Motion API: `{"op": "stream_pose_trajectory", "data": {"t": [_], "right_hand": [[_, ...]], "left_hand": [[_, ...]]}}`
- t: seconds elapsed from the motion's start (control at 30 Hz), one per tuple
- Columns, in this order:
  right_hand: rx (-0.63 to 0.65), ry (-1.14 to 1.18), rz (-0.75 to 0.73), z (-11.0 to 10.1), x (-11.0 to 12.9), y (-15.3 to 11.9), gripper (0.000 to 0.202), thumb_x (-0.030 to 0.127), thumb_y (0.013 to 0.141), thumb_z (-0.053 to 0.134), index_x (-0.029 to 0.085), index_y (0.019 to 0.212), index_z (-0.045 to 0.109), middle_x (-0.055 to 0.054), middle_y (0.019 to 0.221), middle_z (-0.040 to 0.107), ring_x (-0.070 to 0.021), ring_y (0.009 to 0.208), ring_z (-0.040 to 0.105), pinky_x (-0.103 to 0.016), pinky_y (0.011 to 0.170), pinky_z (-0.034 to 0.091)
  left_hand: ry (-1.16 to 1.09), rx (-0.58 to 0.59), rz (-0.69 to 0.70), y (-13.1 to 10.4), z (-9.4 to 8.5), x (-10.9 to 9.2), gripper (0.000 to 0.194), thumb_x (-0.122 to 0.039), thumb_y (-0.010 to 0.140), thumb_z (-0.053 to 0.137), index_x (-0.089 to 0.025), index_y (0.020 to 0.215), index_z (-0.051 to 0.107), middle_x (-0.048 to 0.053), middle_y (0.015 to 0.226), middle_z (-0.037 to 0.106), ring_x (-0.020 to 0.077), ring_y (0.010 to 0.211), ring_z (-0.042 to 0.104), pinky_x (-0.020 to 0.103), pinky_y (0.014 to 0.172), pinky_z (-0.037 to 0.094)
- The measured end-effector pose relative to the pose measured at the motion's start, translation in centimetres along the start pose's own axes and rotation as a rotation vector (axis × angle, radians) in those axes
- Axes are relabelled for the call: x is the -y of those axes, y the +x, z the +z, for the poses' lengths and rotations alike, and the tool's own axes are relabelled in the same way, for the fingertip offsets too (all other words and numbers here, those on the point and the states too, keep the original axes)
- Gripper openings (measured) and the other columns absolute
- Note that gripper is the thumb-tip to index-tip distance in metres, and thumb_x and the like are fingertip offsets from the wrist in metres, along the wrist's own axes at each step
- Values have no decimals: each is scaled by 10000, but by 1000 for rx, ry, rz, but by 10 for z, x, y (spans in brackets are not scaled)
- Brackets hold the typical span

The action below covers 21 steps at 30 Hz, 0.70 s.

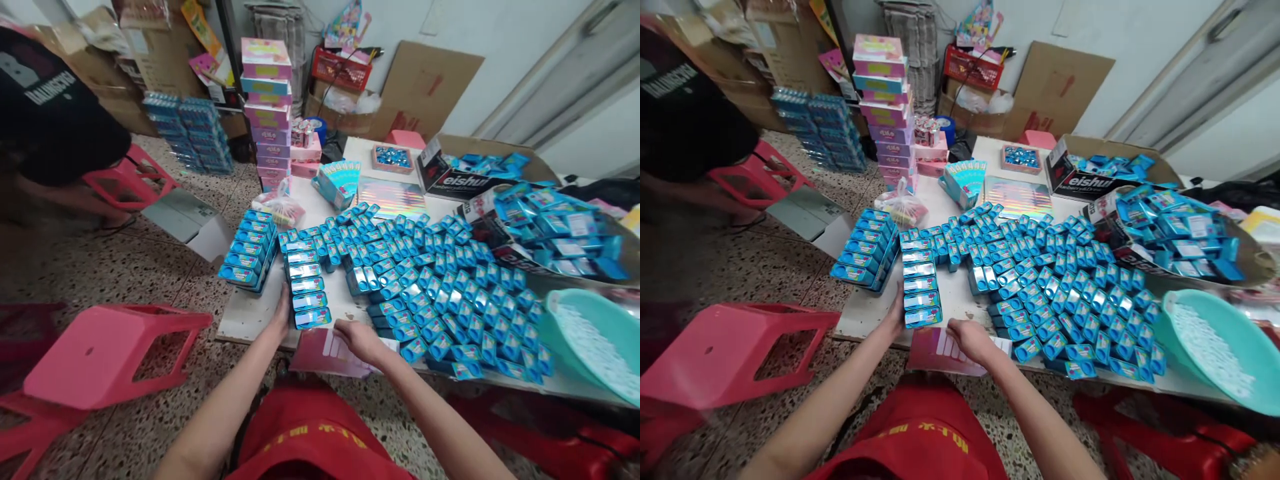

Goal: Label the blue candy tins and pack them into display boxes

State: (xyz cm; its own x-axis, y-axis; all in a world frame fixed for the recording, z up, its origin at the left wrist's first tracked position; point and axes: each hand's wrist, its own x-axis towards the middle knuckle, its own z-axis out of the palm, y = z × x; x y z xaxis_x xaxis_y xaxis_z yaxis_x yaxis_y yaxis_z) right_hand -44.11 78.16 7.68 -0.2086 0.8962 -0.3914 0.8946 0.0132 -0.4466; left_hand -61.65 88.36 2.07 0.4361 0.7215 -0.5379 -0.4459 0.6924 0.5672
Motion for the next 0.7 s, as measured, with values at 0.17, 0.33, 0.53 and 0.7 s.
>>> {"op": "stream_pose_trajectory", "data": {"t": [0.17, 0.33, 0.53, 0.7], "right_hand": [[-238, -51, 67, -52, -4, -80, 276, 311, 955, 348, 224, 778, 541, -8, 683, 620, -144, 600, 570, -220, 553, 357], [-426, 40, 307, -98, -58, -131, 338, 493, 903, 353, 247, 741, 519, -3, 615, 579, -160, 541, 544, -252, 541, 397], [-422, 74, 391, -136, -131, -121, 350, 524, 837, 359, 238, 693, 500, -25, 637, 594, -187, 597, 561, -295, 594, 414], [-325, 96, 338, -172, -190, -86, 382, 547, 796, 370, 221, 641, 495, -26, 604, 568, -172, 585, 535, -278, 564, 409]], "left_hand": [[91, -174, 53, -16, -17, 8, 702, -684, 809, 466, -219, 1334, 450, 133, 1269, 601, 307, 1132, 590, 458, 920, 495], [440, -442, 69, -30, -45, 18, 690, -624, 771, 566, -183, 1291, 459, 155, 1212, 612, 260, 1032, 633, 384, 848, 507], [905, -346, 127, -53, -77, 17, 693, -663, 636, 586, -128, 1075, 603, 135, 984, 693, 296, 961, 645, 429, 879, 480], [1151, -258, 77, -82, -82, 26, 549, -618, 661, 556, -179, 979, 640, 109, 964, 721, 306, 996, 653, 409, 906, 480]]}}
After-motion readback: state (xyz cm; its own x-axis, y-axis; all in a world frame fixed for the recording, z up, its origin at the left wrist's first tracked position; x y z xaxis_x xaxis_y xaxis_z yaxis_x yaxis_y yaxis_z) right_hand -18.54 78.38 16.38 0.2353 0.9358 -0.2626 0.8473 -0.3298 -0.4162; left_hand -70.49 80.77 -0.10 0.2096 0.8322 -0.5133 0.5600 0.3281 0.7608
